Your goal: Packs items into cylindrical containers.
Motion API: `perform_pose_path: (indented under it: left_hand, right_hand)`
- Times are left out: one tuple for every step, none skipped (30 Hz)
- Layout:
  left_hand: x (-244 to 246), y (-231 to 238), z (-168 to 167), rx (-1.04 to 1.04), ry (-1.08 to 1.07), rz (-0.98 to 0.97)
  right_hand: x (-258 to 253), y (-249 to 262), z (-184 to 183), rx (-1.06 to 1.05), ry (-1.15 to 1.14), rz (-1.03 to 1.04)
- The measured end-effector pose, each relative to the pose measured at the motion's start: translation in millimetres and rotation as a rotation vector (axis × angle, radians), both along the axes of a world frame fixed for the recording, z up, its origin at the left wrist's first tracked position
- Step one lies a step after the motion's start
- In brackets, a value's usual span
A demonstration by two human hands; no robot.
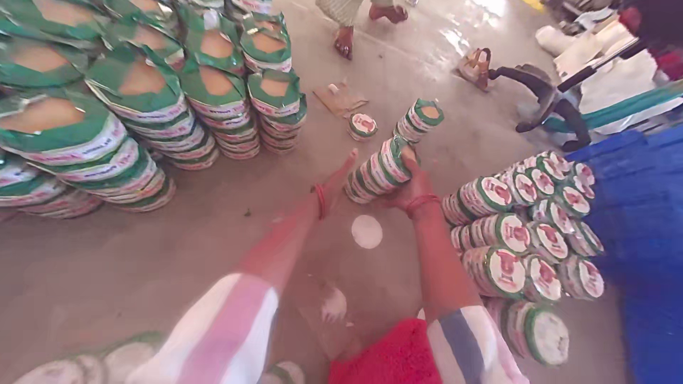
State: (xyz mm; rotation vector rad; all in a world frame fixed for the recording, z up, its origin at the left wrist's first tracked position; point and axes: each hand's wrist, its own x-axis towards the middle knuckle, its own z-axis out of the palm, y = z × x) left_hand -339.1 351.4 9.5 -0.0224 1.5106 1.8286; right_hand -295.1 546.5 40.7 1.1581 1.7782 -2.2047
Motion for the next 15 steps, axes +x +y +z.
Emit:
perform_pose_path:
  left_hand:
    - [-5, 13, -4, -0.064, -0.003, -0.008]
    - [-10, 22, -7, -0.169, 0.036, -0.031]
    - [-12, 29, -9, -0.278, 0.095, -0.053]
    - [-14, 32, -8, -0.363, 0.143, -0.071]
    - [-16, 32, -8, -0.414, 0.178, -0.069]
    - [-14, 30, -9, -0.419, 0.194, -0.048]
    - [-12, 29, -12, -0.405, 0.210, -0.025]
    - [-11, 29, -11, -0.387, 0.224, -0.014]
    - [-7, 31, -2, -0.383, 0.195, 0.013]
    - [-2, 33, 18, -0.396, 0.089, 0.018]
    - [-1, 31, 40, -0.359, -0.044, -0.053]
    - [7, 30, 24, -0.258, 0.089, -0.012]
    - [11, 28, 13, -0.128, 0.194, -0.025]
    - [17, 30, 22, -0.085, 0.217, -0.036]
    - [24, 32, 46, -0.101, 0.207, -0.072]
  right_hand:
    - [9, -2, 1, 0.007, 0.001, 0.024]
    - [16, -4, 2, 0.018, 0.004, 0.023]
    - [21, -6, 1, 0.027, 0.006, 0.008]
    - [23, -9, 0, 0.029, 0.018, -0.017]
    - [23, -12, -3, 0.025, 0.044, -0.044]
    - [26, -17, -7, 0.011, 0.073, -0.079]
    - [30, -19, -11, -0.006, 0.112, -0.120]
    - [31, -20, -16, -0.034, 0.164, -0.161]
    - [33, -17, -22, -0.094, 0.220, -0.189]
    - [36, -12, -28, -0.165, 0.269, -0.207]
    - [42, -6, -35, -0.239, 0.316, -0.222]
    - [47, 2, -41, -0.323, 0.379, -0.230]
    - [52, 8, -48, -0.430, 0.460, -0.235]
    - [56, 13, -58, -0.545, 0.543, -0.250]
    - [58, 16, -68, -0.623, 0.609, -0.271]
